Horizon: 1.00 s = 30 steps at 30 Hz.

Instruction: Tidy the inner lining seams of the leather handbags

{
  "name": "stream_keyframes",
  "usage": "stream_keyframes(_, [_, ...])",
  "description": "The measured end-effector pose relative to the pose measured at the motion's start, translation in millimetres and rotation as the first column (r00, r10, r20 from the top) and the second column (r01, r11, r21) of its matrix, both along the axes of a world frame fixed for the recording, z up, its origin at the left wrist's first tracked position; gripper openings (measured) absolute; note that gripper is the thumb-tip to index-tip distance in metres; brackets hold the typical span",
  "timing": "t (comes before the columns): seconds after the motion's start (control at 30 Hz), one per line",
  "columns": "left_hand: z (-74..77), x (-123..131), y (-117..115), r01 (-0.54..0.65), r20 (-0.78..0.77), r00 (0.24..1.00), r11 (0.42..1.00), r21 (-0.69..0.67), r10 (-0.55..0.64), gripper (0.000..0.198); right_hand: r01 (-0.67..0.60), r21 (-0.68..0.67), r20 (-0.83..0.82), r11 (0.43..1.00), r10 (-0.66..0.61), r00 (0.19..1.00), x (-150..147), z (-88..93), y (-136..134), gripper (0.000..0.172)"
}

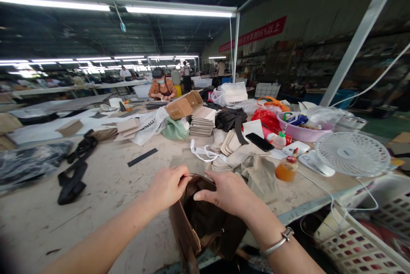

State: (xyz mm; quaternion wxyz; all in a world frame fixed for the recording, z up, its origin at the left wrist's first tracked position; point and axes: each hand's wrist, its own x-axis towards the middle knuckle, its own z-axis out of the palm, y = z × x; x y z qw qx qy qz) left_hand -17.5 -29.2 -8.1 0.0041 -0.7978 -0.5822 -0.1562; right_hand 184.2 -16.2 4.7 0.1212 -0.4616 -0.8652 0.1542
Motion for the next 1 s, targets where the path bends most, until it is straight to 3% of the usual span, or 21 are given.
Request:
stream_keyframes(0.03, [-0.8,-0.7,0.2,0.008,0.003,1.0,1.0,0.003,-0.008,0.012,-0.013,0.017,-0.013,1.0,0.013,1.0,-3.0,0.7,3.0,0.047])
stream_keyframes(0.13, [-2.8,-2.7,0.7,0.027,0.035,0.999,1.0,0.002,-0.027,0.011,-0.056,0.074,0.038,0.996,0.054,0.998,-15.1,-1.2,13.5,0.026])
stream_keyframes(0.3, [-5.9,-9.8,-0.6,0.082,0.233,0.97,0.996,-0.026,-0.074,0.005,-0.087,0.2,0.173,0.976,0.053,0.983,-26.3,-4.3,20.0,0.027])
stream_keyframes(0.43, [-6.7,-15.0,-1.9,0.097,0.45,0.892,0.99,-0.105,-0.04,0.037,-0.058,0.206,0.183,0.977,0.02,0.983,-26.6,-2.4,15.9,0.024])
stream_keyframes(0.5, [-6.1,-16.1,-1.3,0.053,0.454,0.891,0.986,-0.156,0.024,0.047,-0.043,0.194,0.176,0.98,0.009,0.984,-26.8,-2.5,15.3,0.024])
stream_keyframes(0.6, [-4.4,-16.6,0.5,-0.009,0.385,0.919,0.98,-0.199,0.087,0.036,-0.036,0.187,0.17,0.982,0.004,0.985,-27.5,-4.7,16.8,0.026])
stream_keyframes(1.0, [-6.9,-15.7,3.6,-0.012,0.361,0.929,0.981,-0.194,0.083,0.015,-0.035,0.187,0.124,0.982,0.011,0.992,-26.9,-11.9,18.0,0.029])
